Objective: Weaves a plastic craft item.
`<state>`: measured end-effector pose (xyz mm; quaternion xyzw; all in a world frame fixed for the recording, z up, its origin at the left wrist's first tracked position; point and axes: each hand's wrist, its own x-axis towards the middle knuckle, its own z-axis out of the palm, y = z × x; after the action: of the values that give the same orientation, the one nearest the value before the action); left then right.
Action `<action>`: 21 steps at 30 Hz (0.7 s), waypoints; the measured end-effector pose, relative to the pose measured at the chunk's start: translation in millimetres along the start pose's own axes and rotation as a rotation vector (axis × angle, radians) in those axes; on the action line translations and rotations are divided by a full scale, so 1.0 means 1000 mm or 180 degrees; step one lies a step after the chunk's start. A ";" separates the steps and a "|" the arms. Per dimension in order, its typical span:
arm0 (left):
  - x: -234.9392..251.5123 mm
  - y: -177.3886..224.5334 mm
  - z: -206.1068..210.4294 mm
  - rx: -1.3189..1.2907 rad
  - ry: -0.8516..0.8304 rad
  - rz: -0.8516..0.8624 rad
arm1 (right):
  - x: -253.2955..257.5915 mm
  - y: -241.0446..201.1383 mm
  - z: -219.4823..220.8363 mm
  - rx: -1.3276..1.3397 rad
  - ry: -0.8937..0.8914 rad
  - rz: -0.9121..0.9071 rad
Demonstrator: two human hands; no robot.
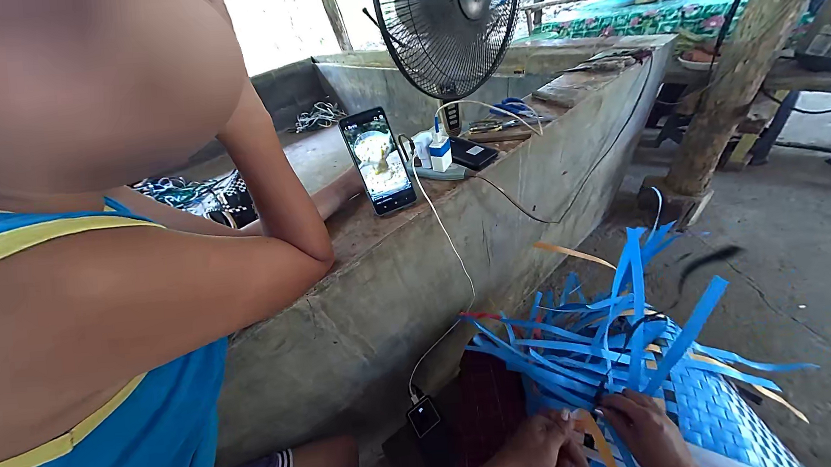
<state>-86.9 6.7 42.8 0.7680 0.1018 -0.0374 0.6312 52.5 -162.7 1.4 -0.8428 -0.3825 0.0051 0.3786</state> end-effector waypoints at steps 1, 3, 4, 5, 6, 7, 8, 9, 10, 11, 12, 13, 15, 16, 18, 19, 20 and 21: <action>-0.002 0.002 0.005 -0.0491 -0.0021 0.0109 | 0.001 0.000 0.003 -0.0031 0.0017 0.0034; 0.006 0.004 0.012 -0.0449 0.0475 0.0888 | 0.003 -0.003 0.005 -0.0030 -0.0004 0.0146; 0.016 0.002 0.013 0.0004 0.0682 0.1251 | 0.003 -0.005 0.006 -0.0011 -0.0020 0.0205; 0.028 -0.001 0.011 0.0521 0.0780 0.1401 | 0.002 -0.009 0.005 -0.0012 -0.0033 0.0252; 0.039 -0.003 0.010 0.0957 0.0749 0.1318 | 0.000 -0.013 0.004 -0.0006 -0.0078 0.0300; 0.048 -0.005 0.010 0.1268 0.0627 0.1079 | -0.001 -0.017 0.002 -0.0009 -0.0170 0.0358; 0.055 -0.005 0.010 0.1423 0.0458 0.0814 | -0.002 -0.019 -0.001 -0.0026 -0.0271 0.0401; 0.062 -0.007 0.010 0.1483 0.0310 0.0650 | -0.003 -0.020 -0.004 -0.0052 -0.0363 0.0432; 0.067 -0.010 0.011 0.1520 0.0148 0.0529 | -0.004 -0.021 -0.007 -0.0081 -0.0431 0.0440; 0.072 -0.013 0.010 0.1548 -0.0034 0.0451 | -0.005 -0.021 -0.011 -0.0084 -0.0494 0.0443; 0.076 -0.017 0.009 0.1544 -0.0171 0.0466 | -0.006 -0.020 -0.017 -0.0039 -0.0504 0.0424; 0.080 -0.020 0.008 0.1528 -0.0259 0.0533 | -0.006 -0.021 -0.024 0.0054 -0.0490 0.0431; 0.084 -0.022 0.002 0.1439 -0.0392 0.0601 | -0.002 -0.028 -0.039 0.0466 -0.0269 0.0528; 0.086 -0.023 -0.001 0.1383 -0.0435 0.0613 | 0.000 -0.035 -0.045 0.0782 -0.0160 0.0693; 0.086 -0.024 -0.005 0.1271 -0.0513 0.0582 | 0.000 -0.051 -0.049 0.1448 -0.0346 0.1309; 0.086 -0.024 -0.007 0.1202 -0.0555 0.0560 | -0.002 -0.054 -0.045 0.1590 -0.0710 0.1650; 0.085 -0.023 -0.009 0.1122 -0.0599 0.0553 | -0.006 -0.052 -0.036 0.1562 -0.1182 0.1911; 0.083 -0.021 -0.012 0.1067 -0.0657 0.0533 | -0.010 -0.048 -0.025 0.1433 -0.1636 0.2044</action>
<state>-11.0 31.2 9.3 0.8601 -0.0352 -0.0797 0.5027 22.3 -164.8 47.5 -0.7868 -0.1731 0.4134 0.4243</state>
